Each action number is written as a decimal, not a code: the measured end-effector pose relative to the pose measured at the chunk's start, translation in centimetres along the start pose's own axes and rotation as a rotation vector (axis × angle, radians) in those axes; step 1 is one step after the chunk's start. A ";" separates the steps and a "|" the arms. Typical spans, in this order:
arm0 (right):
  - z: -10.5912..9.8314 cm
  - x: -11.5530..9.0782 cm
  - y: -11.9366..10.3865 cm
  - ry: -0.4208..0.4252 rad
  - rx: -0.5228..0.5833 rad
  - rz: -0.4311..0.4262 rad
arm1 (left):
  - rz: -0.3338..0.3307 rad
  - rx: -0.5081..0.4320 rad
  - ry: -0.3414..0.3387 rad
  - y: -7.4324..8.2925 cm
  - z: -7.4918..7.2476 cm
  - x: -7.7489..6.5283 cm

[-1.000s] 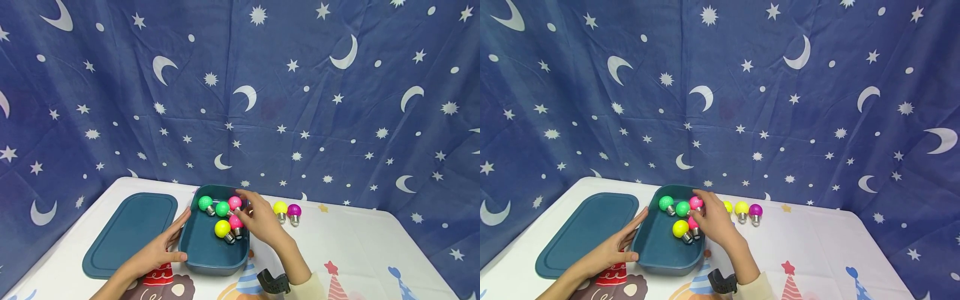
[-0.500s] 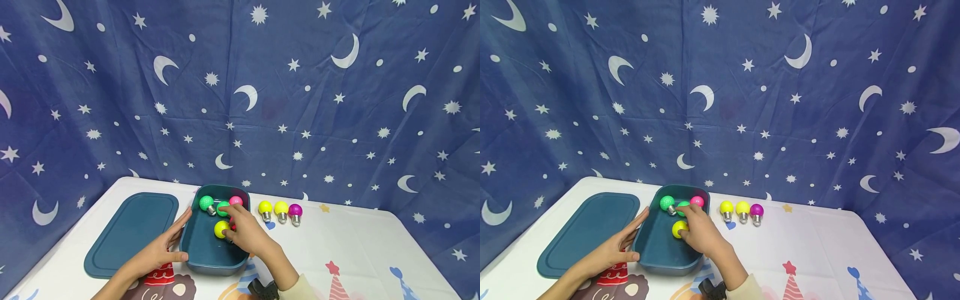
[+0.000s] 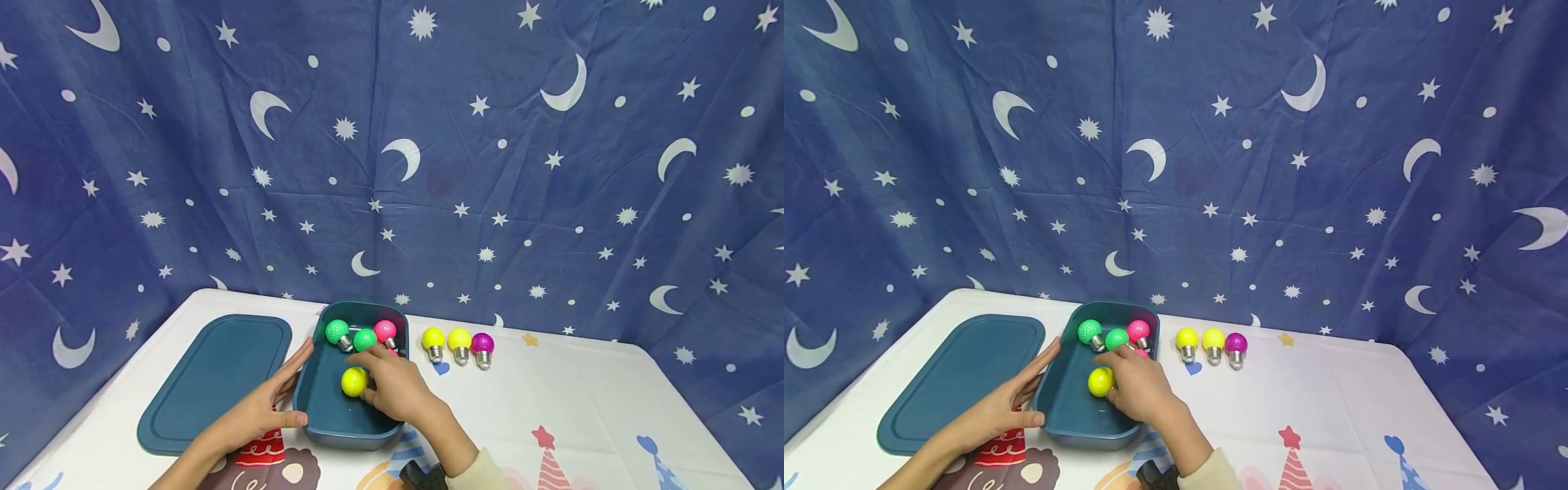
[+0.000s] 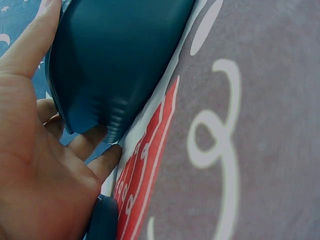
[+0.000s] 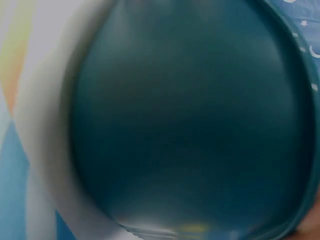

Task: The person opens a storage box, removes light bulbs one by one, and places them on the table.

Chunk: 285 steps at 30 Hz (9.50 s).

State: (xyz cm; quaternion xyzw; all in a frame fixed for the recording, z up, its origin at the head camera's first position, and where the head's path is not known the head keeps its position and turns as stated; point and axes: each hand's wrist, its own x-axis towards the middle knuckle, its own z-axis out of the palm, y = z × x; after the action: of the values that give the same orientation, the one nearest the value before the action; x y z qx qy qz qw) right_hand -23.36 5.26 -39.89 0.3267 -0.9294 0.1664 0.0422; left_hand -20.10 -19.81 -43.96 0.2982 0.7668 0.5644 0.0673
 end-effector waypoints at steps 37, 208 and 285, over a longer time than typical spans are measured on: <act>-0.2 0.0 -0.2 0.032 0.043 0.002 | 0.005 0.000 0.009 -0.2 0.0 0.0; -5.1 -1.6 4.2 0.321 0.222 0.179 | 0.010 0.007 0.015 0.1 -0.1 0.1; 0.2 -0.2 -0.1 0.033 -0.100 -0.041 | 0.006 -0.004 0.009 0.1 -0.1 0.0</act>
State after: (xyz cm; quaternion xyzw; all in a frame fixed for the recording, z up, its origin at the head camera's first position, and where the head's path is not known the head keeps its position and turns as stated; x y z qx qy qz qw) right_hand -23.09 5.21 -40.14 0.3403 -0.9289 0.1241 0.0772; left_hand -20.12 -19.85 -43.85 0.2978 0.7650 0.5676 0.0629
